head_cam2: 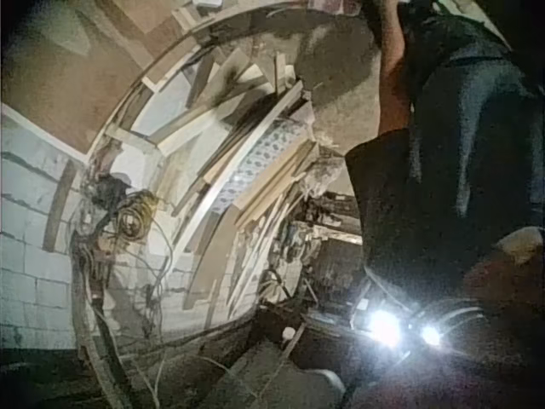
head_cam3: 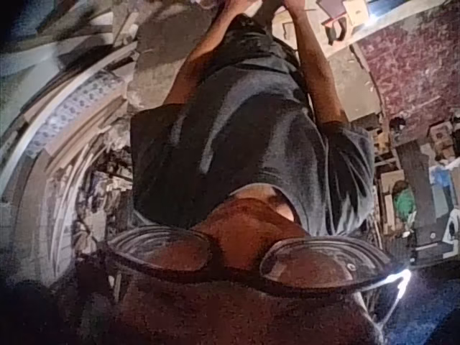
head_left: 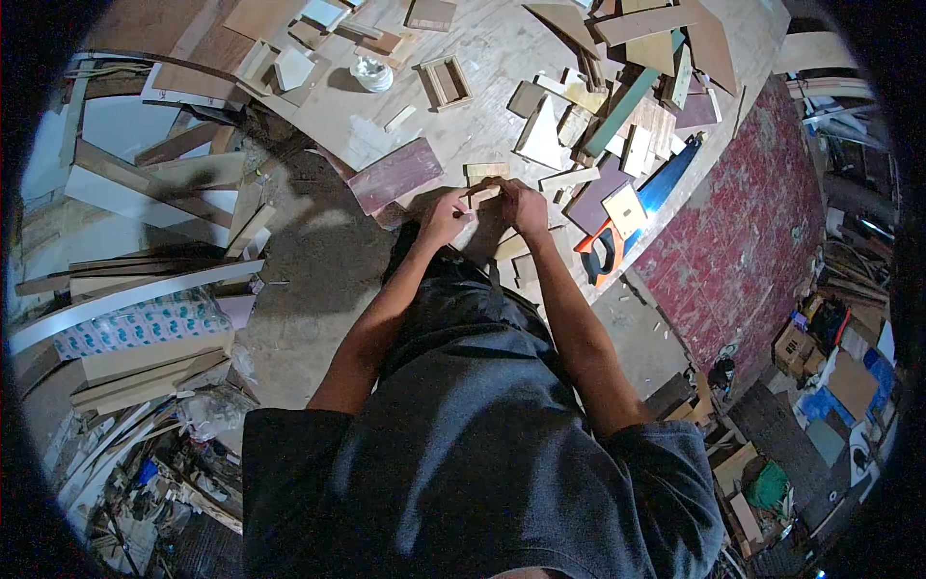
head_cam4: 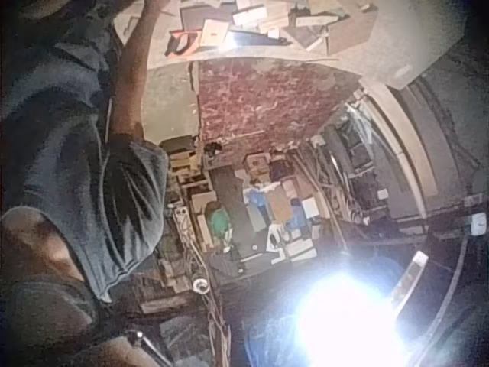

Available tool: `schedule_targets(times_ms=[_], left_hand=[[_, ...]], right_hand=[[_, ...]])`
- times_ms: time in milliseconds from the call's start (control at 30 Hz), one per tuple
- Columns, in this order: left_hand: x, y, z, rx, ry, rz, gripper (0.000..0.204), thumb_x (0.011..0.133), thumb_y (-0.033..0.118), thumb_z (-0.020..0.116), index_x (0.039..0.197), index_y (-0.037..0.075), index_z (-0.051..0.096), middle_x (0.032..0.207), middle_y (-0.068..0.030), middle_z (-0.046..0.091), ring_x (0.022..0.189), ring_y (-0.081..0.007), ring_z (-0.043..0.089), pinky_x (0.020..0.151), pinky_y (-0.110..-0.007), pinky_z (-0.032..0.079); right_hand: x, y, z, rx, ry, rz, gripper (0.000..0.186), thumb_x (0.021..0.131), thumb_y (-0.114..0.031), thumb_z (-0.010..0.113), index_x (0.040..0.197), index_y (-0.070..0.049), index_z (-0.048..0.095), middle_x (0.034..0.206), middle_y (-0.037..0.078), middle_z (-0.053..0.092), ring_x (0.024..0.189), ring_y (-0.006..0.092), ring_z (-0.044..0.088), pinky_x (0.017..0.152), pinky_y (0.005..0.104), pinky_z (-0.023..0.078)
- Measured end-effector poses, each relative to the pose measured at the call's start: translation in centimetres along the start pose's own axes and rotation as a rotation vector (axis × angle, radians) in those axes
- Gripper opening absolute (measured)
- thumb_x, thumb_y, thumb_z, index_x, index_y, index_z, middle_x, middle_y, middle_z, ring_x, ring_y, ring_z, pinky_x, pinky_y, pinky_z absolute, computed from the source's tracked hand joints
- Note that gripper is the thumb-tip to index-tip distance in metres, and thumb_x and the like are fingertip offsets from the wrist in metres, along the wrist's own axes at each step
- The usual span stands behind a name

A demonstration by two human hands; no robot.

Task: Measuring wood scraps with a ruler and cutting a piece with a hand saw in a workshop.

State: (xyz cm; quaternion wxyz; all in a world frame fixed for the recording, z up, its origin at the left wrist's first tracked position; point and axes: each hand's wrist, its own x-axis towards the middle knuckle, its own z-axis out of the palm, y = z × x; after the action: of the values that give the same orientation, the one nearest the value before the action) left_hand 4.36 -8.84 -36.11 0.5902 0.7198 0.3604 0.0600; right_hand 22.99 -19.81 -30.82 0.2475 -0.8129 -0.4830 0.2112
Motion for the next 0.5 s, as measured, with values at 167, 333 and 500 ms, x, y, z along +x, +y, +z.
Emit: schedule_targets(times_ms=[167, 333, 500], left_hand=[[0.1, -0.1, 0.0, -0.076, 0.020, 0.016, 0.053, 0.080, 0.004, 0.077, 0.130, 0.007, 0.059, 0.086, -0.0096, 0.065, 0.080, -0.0190, 0.064, 0.074, -0.034, 0.053], [0.3, 1.4, -0.2, -0.060, -0.054, -0.043, 0.047, 0.078, 0.002, 0.078, 0.122, 0.008, 0.062, 0.085, -0.0084, 0.064, 0.082, -0.0185, 0.063, 0.077, -0.035, 0.054], [0.5, 1.4, -0.1, 0.077, -0.004, -0.035, 0.041, 0.079, 0.008, 0.078, 0.118, 0.009, 0.064, 0.080, -0.0081, 0.066, 0.074, -0.0200, 0.065, 0.069, -0.035, 0.052]], right_hand=[[-0.2, 0.3, -0.5, 0.030, 0.051, -0.011, 0.035, 0.083, -0.011, 0.061, 0.116, -0.019, 0.069, 0.097, 0.011, 0.070, 0.077, 0.0336, 0.069, 0.067, 0.0411, 0.055], [-2.3, 3.4, -1.6, 0.357, 0.332, 0.334, 0.031, 0.083, -0.021, 0.072, 0.110, -0.004, 0.070, 0.093, 0.016, 0.072, 0.070, 0.0267, 0.069, 0.066, 0.0367, 0.054], [-5.7, 7.4, -2.0, 0.454, 0.367, 0.525, 0.029, 0.082, -0.022, 0.077, 0.082, 0.005, 0.065, 0.068, 0.008, 0.064, 0.060, 0.0106, 0.057, 0.053, 0.0284, 0.044]])
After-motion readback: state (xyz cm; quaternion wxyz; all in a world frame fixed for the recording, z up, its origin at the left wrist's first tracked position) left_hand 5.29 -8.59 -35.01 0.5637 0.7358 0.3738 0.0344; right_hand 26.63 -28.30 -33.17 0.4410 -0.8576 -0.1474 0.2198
